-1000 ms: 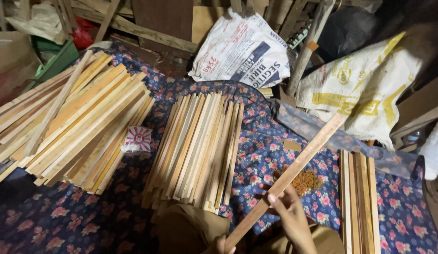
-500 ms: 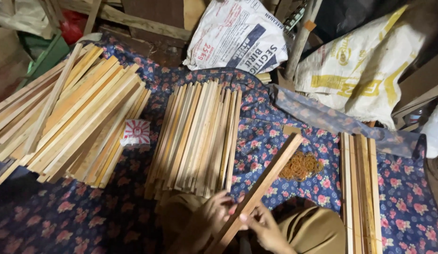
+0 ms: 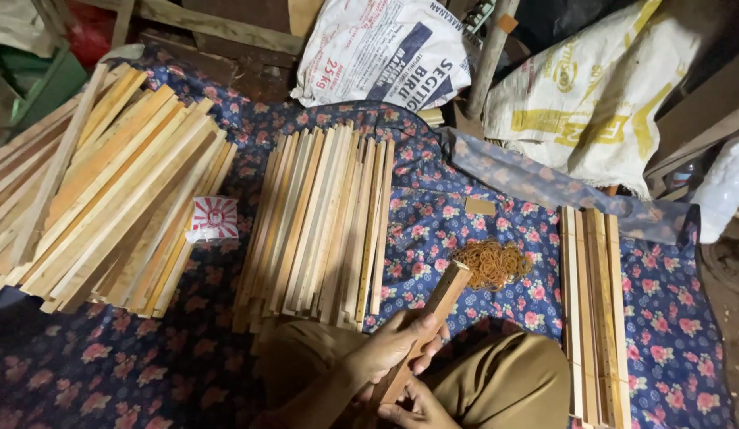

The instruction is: A person sitting on the floor applies rubber bands to individual wooden slats, likely for organization or assembly preparation.

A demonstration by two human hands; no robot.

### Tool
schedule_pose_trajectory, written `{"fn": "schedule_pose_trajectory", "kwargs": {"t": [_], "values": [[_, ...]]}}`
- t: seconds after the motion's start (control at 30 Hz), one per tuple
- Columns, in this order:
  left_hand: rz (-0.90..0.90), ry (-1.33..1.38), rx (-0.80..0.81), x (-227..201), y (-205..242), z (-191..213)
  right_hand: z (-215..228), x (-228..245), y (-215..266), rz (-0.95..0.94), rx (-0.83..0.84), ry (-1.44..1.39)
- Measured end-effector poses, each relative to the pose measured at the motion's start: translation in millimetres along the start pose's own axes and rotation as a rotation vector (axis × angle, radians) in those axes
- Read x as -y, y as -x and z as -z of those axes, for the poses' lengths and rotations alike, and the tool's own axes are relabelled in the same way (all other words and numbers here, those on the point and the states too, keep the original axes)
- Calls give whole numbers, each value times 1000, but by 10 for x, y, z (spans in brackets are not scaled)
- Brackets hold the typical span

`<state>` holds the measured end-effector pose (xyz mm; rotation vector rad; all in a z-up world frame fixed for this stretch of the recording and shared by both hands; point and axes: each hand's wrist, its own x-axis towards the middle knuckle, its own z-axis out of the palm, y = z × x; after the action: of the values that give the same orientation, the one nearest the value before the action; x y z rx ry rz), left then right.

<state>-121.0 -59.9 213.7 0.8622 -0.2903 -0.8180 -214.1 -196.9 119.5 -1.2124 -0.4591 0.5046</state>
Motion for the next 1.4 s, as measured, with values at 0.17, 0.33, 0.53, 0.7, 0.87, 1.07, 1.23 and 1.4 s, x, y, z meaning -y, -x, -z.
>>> {"fn": "schedule_pose_trajectory", "kwargs": {"t": [0.17,0.33,0.53,0.7,0.87,1.07,1.23,1.4], "values": [[47,7,-20,65,18,-20,74,-131,147,-85,-16,42],[52,94,27,160,4,64,128,-232,204,-189,-25,77],[-45,-77,-54,103,-5,-36,99,-42,145,-111,20,122],[81,-73,-105,135,-32,12,74,19,122,-102,17,180],[57,-92,17,160,-103,77,84,1,140,-140,-19,278],[4,-143,-61,362,-269,209,47,-108,144,-299,-214,315],[165,-494,-321,686,-272,322,36,-384,45,-157,-397,-113],[209,-435,-431,843,-260,449,-73,-468,32,-152,-410,9]]}}
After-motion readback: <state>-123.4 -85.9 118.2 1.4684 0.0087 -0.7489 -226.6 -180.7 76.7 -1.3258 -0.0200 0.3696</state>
